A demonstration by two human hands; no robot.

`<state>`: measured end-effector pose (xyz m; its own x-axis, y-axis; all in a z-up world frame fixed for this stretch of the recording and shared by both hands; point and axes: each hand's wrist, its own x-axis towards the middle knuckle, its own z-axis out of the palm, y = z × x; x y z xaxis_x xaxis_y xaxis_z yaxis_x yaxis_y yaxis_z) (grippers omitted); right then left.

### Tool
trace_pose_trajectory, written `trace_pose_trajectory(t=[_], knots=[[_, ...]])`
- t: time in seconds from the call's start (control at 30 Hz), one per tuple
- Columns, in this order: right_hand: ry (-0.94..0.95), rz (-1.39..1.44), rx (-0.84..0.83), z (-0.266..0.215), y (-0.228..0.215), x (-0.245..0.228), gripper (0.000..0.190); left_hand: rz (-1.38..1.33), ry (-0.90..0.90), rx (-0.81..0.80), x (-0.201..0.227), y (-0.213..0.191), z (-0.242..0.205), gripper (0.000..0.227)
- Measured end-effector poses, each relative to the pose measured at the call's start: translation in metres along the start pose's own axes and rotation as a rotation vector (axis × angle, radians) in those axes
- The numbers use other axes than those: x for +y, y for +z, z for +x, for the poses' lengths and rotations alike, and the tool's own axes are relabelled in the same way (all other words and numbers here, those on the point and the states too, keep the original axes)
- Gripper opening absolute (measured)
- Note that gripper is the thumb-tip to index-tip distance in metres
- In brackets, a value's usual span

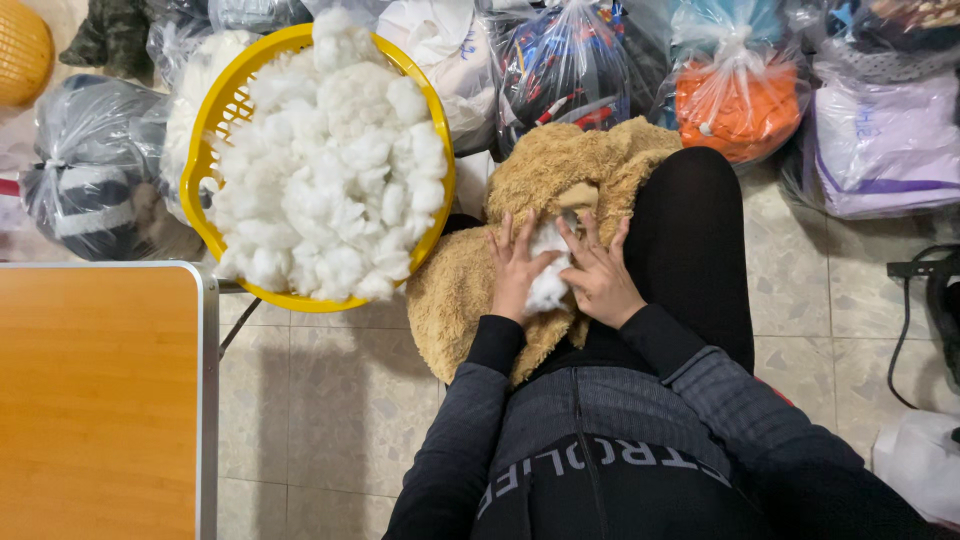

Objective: The person repeatedly takes handfuls of white stuffing from a yellow basket and presses it into the opening of a tan plush toy held on their lap. The person continues to add and compress the stuffing into the toy throughout the clip.

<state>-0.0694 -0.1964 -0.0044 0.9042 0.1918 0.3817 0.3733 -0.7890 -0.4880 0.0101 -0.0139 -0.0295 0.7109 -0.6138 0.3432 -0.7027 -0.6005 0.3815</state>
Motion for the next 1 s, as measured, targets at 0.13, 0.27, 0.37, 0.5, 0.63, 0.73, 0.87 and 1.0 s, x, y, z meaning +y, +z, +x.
trace_pose_trajectory(t=[0.13, 0.27, 0.37, 0.5, 0.63, 0.73, 0.87, 1.0], knots=[[0.023, 0.078, 0.112, 0.005, -0.007, -0.001, 0.008, -0.087, -0.023, 0.012, -0.003, -0.004, -0.005, 0.007], [0.050, 0.133, 0.159, 0.007, -0.017, -0.003, 0.008, -0.157, -0.096, -0.060, 0.005, -0.019, -0.004, 0.014], [0.176, 0.102, 0.060, 0.008, -0.017, 0.000, 0.032, -0.258, -0.104, -0.042, 0.014, -0.033, -0.008, 0.016], [0.288, -0.098, -0.093, 0.014, 0.000, 0.010, 0.051, -0.541, -0.163, -0.023, 0.023, -0.048, -0.018, 0.024], [0.229, -0.070, -0.146, 0.022, 0.014, 0.016, 0.034, -1.039, -0.574, -0.111, 0.029, -0.050, -0.037, 0.035], [0.233, 0.010, -0.168, 0.025, 0.014, 0.012, 0.005, -0.818, -0.300, 0.005, 0.020, -0.050, -0.046, 0.032], [0.173, 0.056, -0.238, 0.030, 0.004, 0.001, 0.005, -0.353, -0.180, 0.053, 0.005, -0.064, -0.043, 0.020], [0.117, 0.203, -0.319, 0.033, -0.004, -0.015, 0.011, -0.467, -0.067, 0.255, 0.003, -0.094, -0.031, 0.023]])
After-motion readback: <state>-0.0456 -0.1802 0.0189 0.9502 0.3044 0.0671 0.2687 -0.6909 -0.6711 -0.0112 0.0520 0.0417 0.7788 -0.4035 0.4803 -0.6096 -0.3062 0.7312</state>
